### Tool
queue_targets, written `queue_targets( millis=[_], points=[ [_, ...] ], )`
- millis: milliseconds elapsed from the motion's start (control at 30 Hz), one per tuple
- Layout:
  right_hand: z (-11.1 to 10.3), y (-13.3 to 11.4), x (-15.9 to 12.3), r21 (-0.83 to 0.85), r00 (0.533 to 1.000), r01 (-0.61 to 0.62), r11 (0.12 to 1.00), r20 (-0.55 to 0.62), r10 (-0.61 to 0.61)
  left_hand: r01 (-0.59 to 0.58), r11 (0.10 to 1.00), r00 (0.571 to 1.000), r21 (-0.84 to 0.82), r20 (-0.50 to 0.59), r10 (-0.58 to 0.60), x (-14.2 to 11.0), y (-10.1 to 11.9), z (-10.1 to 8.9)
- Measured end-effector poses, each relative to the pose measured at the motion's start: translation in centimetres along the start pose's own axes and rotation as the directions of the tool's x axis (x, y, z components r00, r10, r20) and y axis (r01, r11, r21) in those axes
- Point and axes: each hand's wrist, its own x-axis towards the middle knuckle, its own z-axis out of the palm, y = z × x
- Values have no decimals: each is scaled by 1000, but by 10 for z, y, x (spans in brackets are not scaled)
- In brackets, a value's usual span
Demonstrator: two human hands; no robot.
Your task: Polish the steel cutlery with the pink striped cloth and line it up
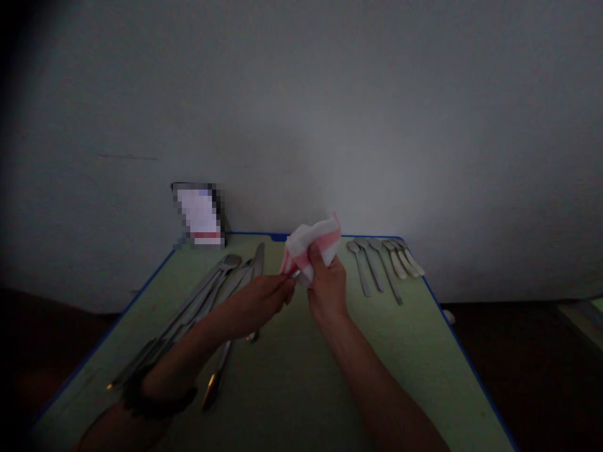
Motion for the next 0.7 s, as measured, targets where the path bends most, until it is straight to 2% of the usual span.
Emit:
queue_targets(
  millis=[200,400,600,700],
  points=[
    [-12,-8,14,10,997,-83,996,1,83,-32,999,998,-37,59,34,-2,-1,-7],
    [-22,-11,24,-5,984,-179,984,12,179,-12,999,997,-37,80,15,-7,-3,-18],
    [-22,-11,22,-138,993,-117,983,-13,117,18,994,993,-104,120,-6,-8,-15,-32],
    [-23,-14,22,-228,993,-104,968,39,115,48,985,985,-168,169,-20,-10,-21,-39]
  ],
)
